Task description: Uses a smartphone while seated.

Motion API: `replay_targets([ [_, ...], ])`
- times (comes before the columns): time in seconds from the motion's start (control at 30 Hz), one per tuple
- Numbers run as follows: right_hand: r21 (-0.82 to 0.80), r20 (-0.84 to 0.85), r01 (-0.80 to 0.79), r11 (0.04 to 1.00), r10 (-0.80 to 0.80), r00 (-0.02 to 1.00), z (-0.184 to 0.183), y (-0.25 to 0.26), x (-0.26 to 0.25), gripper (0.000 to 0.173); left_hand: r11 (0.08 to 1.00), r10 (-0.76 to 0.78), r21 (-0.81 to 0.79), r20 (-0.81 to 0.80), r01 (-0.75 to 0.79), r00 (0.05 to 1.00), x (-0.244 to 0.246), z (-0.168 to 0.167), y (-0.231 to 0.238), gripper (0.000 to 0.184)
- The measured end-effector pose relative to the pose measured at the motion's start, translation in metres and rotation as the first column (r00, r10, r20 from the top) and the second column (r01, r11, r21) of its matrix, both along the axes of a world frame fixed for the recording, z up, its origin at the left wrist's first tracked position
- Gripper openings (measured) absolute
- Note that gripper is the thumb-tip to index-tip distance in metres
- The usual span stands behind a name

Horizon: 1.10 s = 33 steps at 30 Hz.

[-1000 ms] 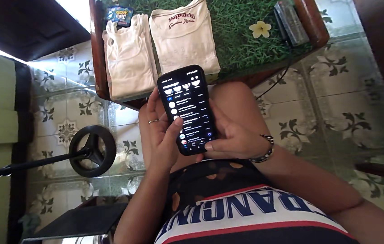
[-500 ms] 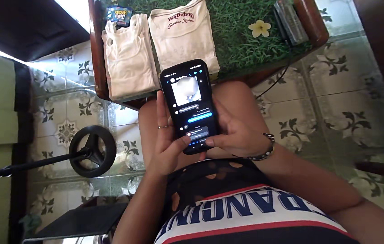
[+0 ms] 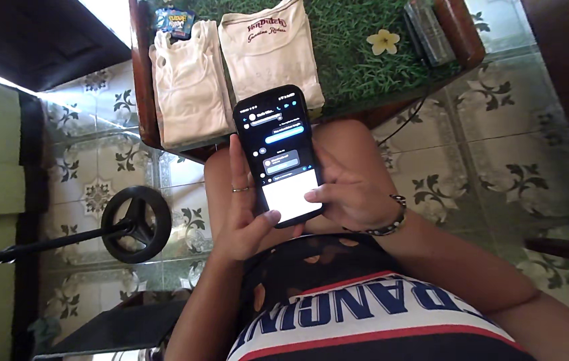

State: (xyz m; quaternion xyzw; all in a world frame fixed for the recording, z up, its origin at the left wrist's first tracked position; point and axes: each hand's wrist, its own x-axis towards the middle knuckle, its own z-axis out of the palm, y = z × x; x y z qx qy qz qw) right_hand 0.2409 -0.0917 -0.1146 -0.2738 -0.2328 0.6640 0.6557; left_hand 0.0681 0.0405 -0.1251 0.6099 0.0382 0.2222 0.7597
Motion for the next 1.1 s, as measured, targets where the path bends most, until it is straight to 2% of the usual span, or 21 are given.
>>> replay_targets([
  [0.1,-0.034,0.007,0.042,0.999,-0.041,0.999,0.0022,0.0009,-0.0022,0.068,0.999,-0.015,0.041,-0.022,0.016,1.0,-0.0016,0.0005,-0.0009,0.104],
  [0.23,-0.055,0.016,0.049,0.997,-0.048,0.999,0.0019,0.0014,-0.0026,0.066,0.997,-0.055,0.05,-0.046,0.058,0.997,-0.0035,0.0017,-0.0008,0.106],
  [0.4,0.003,-0.004,-0.014,1.0,0.014,1.0,-0.0018,0.0005,0.0016,0.083,0.995,-0.046,0.083,-0.064,0.052,0.997,-0.0038,0.0022,-0.0005,0.11],
  [0.53,-0.032,0.038,-0.011,0.999,0.012,0.999,0.003,-0.0002,0.0011,0.087,0.993,-0.032,0.115,-0.054,0.038,0.998,-0.0032,0.001,0.0008,0.109],
  [0.73,0.014,0.003,-0.028,1.0,0.028,1.0,-0.0013,-0.0009,0.0017,0.09,0.996,-0.039,0.078,-0.035,0.042,0.999,-0.0033,0.0001,0.0008,0.108],
  [0.97,-0.043,0.155,0.022,0.999,-0.015,0.988,0.0031,-0.002,-0.0025,0.1,1.0,0.025,0.002,0.013,-0.025,1.0,-0.0007,-0.0016,-0.0011,0.1],
  [1.1,0.03,0.069,-0.016,0.999,0.014,0.997,-0.002,-0.0023,0.0,0.092,0.999,0.025,-0.023,0.014,-0.025,1.0,0.0001,-0.0002,-0.0019,0.101],
])
